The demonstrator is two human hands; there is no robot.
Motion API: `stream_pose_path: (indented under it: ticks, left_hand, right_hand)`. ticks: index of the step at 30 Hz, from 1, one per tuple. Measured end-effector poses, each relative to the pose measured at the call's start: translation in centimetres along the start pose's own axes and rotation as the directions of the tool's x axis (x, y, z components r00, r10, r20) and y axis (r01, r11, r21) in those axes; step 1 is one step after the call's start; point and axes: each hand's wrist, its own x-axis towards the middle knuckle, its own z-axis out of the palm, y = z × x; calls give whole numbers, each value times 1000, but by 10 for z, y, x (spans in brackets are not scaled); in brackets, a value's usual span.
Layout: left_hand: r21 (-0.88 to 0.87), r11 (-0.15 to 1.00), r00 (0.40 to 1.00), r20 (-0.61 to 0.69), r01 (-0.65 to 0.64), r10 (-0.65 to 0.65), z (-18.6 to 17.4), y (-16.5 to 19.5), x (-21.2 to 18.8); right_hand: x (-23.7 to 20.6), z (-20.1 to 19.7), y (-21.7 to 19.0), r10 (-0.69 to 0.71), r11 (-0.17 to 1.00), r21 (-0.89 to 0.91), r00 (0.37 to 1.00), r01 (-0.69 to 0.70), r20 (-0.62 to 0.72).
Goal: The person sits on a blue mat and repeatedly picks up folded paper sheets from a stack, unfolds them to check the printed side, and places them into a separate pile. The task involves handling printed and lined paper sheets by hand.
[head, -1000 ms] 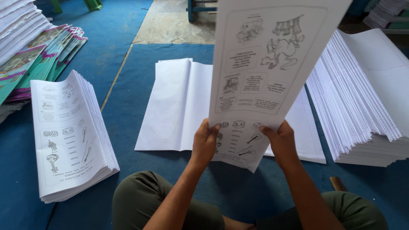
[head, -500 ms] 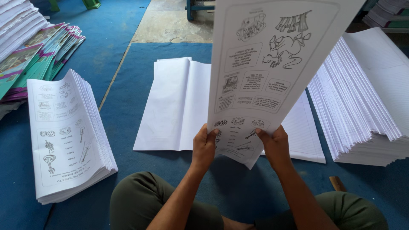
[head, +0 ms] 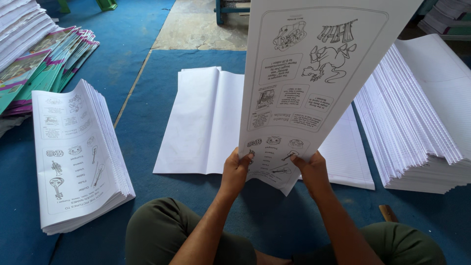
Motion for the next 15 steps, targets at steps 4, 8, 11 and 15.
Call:
stream_pose_path:
  ticks: [4, 8, 11, 15]
  left_hand:
    - [47, 995, 996, -26, 83, -82, 0, 6, 1]
    - [26, 1000, 999, -34, 17, -16, -1, 17, 5]
    - [37, 998, 998, -26, -52, 53, -7, 27, 10]
    - [59, 998, 999, -47, 8, -5, -16, 44, 22]
  right_hand:
    - [-2, 6, -1, 29, 999, -42, 999, -31, -42]
    - [-3, 15, -13, -88, 993, -89, 991, 80, -98]
    - [-1, 15, -29, -127, 980, -163, 988, 111, -90]
    - [8, 20, -57, -87, 969, -236, 995, 72, -56]
